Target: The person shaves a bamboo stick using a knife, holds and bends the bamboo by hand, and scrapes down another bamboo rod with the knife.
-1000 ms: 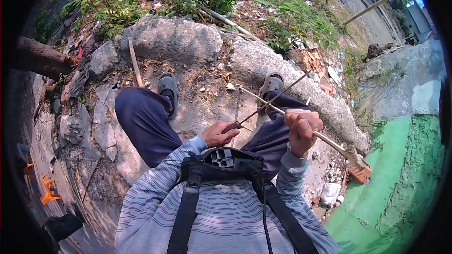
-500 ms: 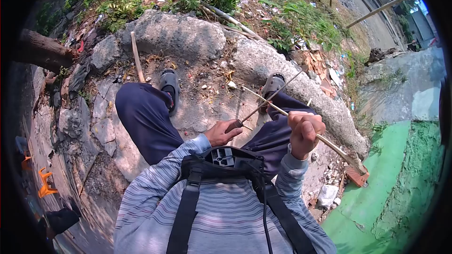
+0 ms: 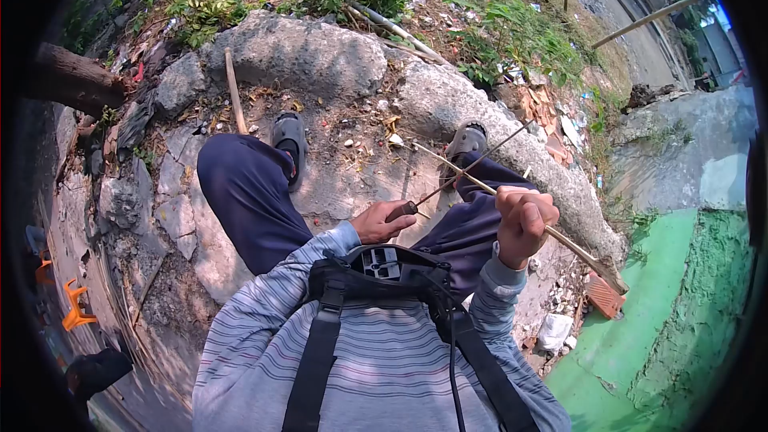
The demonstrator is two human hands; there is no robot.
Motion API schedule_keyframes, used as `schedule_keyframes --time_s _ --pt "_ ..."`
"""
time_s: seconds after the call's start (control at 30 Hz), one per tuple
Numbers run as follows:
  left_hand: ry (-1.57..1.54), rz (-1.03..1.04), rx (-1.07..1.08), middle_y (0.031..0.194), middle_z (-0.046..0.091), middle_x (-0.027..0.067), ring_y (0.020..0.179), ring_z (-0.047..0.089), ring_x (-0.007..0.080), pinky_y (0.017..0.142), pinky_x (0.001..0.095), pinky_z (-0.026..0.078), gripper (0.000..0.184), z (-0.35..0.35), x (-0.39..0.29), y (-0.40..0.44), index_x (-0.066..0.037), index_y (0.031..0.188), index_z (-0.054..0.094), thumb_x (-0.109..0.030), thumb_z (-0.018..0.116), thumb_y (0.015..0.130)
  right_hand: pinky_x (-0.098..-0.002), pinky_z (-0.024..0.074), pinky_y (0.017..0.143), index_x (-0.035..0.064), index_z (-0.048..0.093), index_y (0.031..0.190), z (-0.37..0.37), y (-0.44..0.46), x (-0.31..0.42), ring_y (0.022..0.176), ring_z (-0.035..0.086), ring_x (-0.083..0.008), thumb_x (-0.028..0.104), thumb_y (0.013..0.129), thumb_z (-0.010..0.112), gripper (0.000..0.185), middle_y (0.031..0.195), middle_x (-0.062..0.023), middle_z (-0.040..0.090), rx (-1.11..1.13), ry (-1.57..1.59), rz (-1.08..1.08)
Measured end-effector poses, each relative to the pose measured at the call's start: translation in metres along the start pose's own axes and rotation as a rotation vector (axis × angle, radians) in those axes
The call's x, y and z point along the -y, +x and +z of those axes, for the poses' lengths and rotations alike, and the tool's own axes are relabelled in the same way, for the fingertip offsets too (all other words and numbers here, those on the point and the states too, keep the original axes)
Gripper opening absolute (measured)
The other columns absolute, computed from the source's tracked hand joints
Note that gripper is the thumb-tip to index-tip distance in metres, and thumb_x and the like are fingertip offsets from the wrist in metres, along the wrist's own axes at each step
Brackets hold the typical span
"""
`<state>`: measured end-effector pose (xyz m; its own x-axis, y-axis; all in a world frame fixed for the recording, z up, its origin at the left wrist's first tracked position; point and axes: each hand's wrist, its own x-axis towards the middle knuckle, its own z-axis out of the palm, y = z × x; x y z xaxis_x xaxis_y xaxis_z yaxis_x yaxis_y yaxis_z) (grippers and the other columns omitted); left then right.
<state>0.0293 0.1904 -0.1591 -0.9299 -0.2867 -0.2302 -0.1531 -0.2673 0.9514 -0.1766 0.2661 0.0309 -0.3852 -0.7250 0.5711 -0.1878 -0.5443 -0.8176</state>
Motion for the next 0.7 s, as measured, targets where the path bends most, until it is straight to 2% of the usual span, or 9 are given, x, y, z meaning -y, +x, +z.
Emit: schedule_keyframes --time_s 0.13,0.27,0.33,0.53,0.7 --pt "0.106 0.174 0.009 0.060 0.046 -0.0018 0.052 0.043 0.0073 0.048 0.0283 0.036 0.032 0.002 -0.008 -0.004 -0.005 0.092 0.053 -0.034 0.057 0.103 -0.0302 0.0167 0.040 0.0063 0.025 0.050 0.002 -0.001 -0.002 0.038 0.020 -0.0102 0.019 0.090 0.047 0.048 0.044 0.0003 0.025 -0.006 -0.015 -0.005" --pt "0.091 0.110 -0.005 0.061 0.046 -0.0019 0.052 0.043 0.0072 0.048 0.0281 0.036 0.032 0.001 -0.009 -0.003 -0.004 0.096 0.054 -0.035 0.057 0.103 -0.0304 0.0164 0.040 0.0066 0.024 0.050 0.007 0.001 0.000 0.038 0.020 -0.0101 0.019 0.090 0.047 0.047 0.044 0.0002 0.024 0.005 -0.034 -0.008" --pt "0.006 -0.059 -0.031 0.061 0.046 -0.0023 0.052 0.042 0.0069 0.048 0.0278 0.035 0.032 -0.001 -0.003 0.002 -0.004 0.099 0.054 -0.035 0.057 0.103 -0.0305 0.0165 0.040 0.0068 0.023 0.051 0.007 0.003 0.001 0.038 0.020 -0.0102 0.019 0.090 0.047 0.047 0.044 0.0001 0.024 0.005 -0.010 0.003" --pt "0.011 0.053 -0.010 0.062 0.046 -0.0028 0.053 0.041 0.0062 0.048 0.0271 0.035 0.032 0.003 0.002 -0.001 -0.005 0.098 0.053 -0.037 0.055 0.104 -0.0306 0.0167 0.040 0.0066 0.023 0.052 0.005 0.002 -0.001 0.038 0.020 -0.0104 0.019 0.091 0.047 0.048 0.044 0.0000 0.024 0.027 -0.006 -0.009" --pt "-0.037 -0.043 0.011 0.063 0.046 -0.0025 0.053 0.042 0.0066 0.048 0.0272 0.036 0.033 -0.003 0.005 0.006 -0.005 0.095 0.053 -0.036 0.056 0.104 -0.0306 0.0175 0.041 0.0064 0.024 0.051 0.004 0.003 0.000 0.039 0.021 -0.0106 0.020 0.091 0.048 0.048 0.044 0.0000 0.025 -0.012 -0.006 -0.007"
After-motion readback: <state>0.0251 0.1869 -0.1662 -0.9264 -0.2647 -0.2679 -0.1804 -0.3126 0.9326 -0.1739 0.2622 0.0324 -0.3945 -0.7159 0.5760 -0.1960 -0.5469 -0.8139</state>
